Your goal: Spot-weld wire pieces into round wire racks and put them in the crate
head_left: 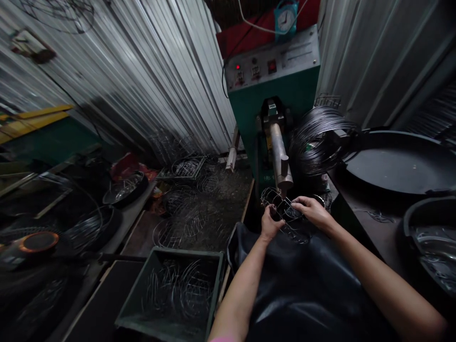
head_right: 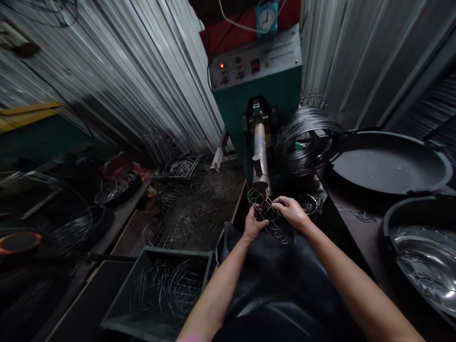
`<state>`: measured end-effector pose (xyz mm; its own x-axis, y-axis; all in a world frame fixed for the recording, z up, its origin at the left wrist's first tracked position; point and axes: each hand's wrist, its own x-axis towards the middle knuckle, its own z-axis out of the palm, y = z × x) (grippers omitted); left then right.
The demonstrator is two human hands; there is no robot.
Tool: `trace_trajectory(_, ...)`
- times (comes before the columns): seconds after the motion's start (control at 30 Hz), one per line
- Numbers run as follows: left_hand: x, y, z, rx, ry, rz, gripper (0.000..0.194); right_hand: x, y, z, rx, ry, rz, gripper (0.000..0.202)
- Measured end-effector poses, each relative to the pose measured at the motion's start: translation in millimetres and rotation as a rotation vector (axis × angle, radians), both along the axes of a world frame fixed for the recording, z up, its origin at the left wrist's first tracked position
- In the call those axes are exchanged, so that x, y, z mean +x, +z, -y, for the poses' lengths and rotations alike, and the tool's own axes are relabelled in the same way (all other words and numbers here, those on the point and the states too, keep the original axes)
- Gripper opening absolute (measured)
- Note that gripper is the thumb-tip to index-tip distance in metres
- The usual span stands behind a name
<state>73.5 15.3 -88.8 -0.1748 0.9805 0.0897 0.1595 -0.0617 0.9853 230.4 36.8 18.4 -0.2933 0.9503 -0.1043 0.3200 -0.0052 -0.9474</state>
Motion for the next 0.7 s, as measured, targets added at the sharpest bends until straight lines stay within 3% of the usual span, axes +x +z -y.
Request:
trace_trajectory(0.13,2,-4.7,3,-0.023,-0.013,0.041,0.062,5,-1.6,2,-0.08,0.027,-0.09,0.038)
trace_trajectory(0.4,-1,-3.2,5,-0.06,-0.021,0.054,0.067,40,-11.5,30,-0.178,0.145,-0.054,0.039)
trace_trajectory(0.7,-4,-3.8,-2,-0.056,0.018,0.096,0.064,25,-2.2,16,-0.203,0.112,-0.062,0.039)
